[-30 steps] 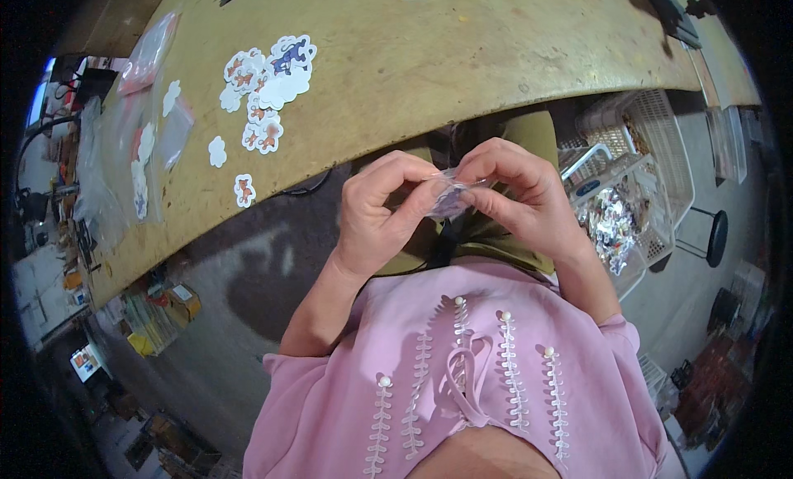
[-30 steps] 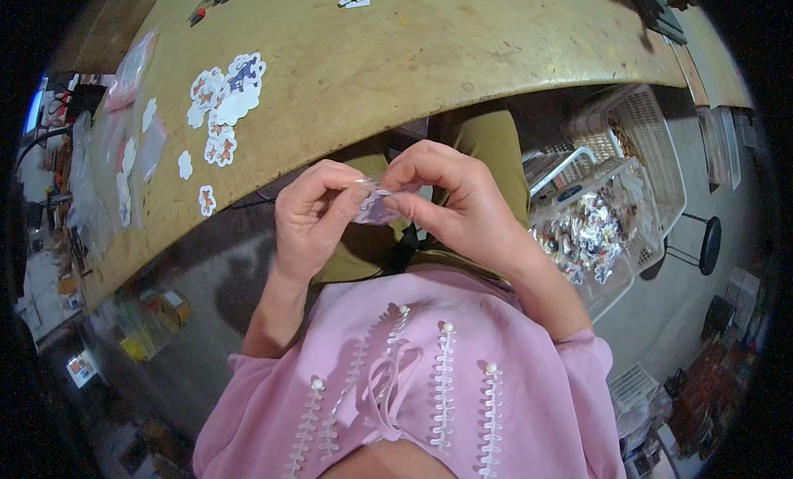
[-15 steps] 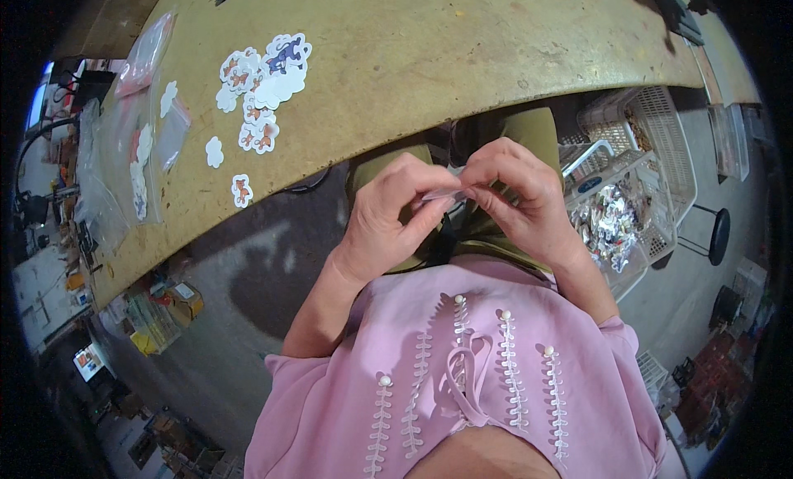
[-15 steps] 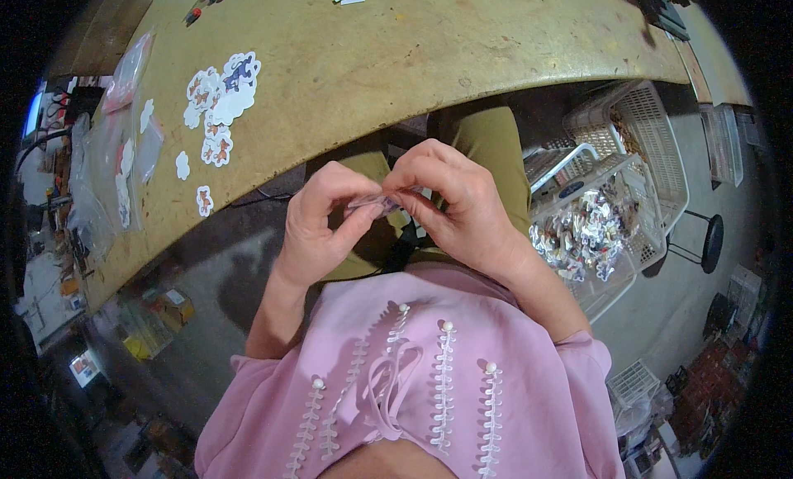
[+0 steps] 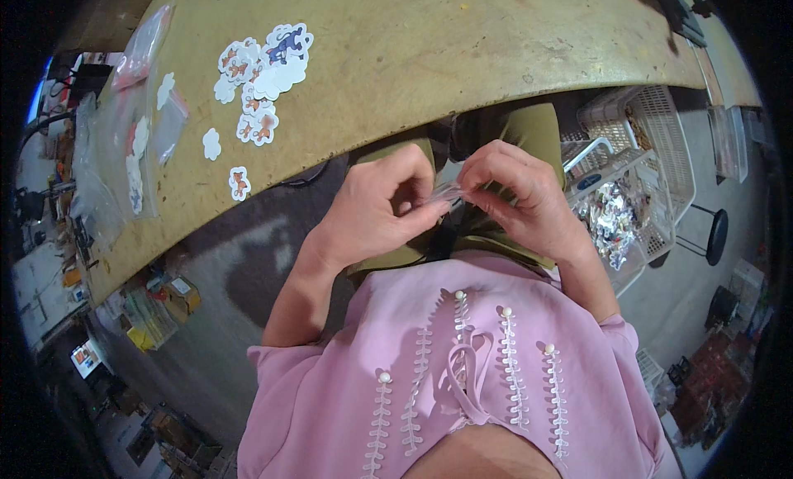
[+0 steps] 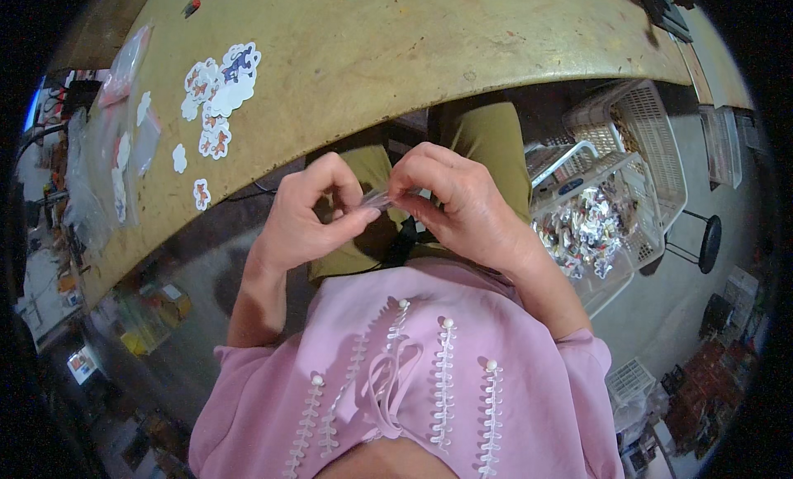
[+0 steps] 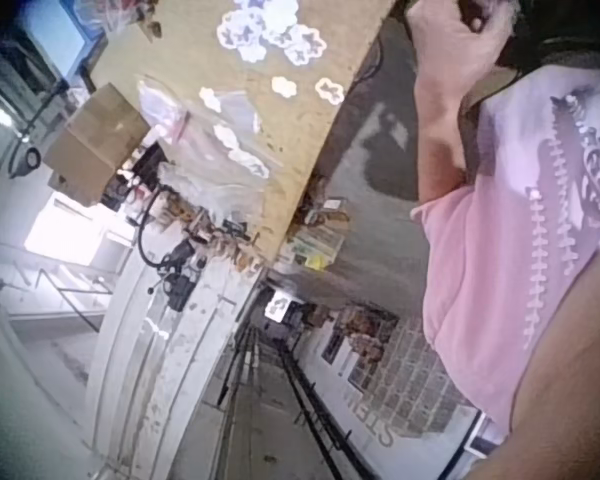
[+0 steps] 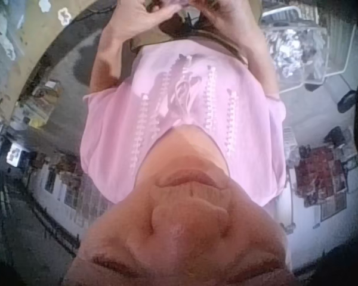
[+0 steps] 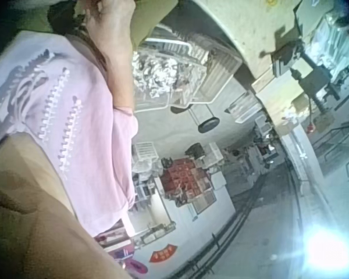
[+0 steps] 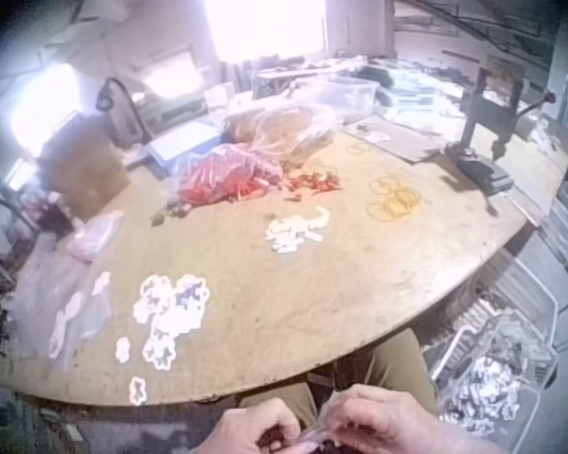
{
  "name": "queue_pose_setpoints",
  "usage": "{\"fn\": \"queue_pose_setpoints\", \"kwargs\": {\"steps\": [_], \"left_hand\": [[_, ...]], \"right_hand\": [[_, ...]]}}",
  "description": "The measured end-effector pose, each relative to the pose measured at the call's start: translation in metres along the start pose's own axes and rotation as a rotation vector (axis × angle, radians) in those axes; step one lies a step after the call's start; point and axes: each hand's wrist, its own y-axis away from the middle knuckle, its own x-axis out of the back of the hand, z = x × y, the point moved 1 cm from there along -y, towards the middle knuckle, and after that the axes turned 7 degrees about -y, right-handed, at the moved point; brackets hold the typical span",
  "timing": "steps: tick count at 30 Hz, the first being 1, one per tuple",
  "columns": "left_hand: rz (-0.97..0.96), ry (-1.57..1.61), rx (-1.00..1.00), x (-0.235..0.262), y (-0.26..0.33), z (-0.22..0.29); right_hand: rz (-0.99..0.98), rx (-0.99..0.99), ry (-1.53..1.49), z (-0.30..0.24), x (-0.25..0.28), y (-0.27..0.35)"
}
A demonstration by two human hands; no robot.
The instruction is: The person repeatedly picks up small paper cutouts and places them into small clear plastic bags. They also handle small rectangular pieces and rubber bands, placing them into the bags. The person works at a table with various craft supplies visible.
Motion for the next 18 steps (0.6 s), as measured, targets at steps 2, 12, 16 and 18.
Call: {"fn": "queue_pose_setpoints", "kwargs": {"steps": [2,12,16,18], "left_hand": [[0.098,0.22,-0.009,-0.003,0.001,-0.006],[0.171,0.351,0.021,-0.028,0.004,-0.014],[0.252,0.432,0.032,-0.029,0.004,-0.007],[0.281,0.42,0.025,-0.031,0.003,-0.008]], "right_hand": [[0.031,-0.002,0.018,0.0,0.001,-0.002],[0.11,-0.076,-0.178,-0.001,-0.003,-0.004],[0.223,-0.323,-0.656,0.013,-0.007,0.003],[0.217,-0.359,-0.728,0.019,-0.004,0.004]]}}
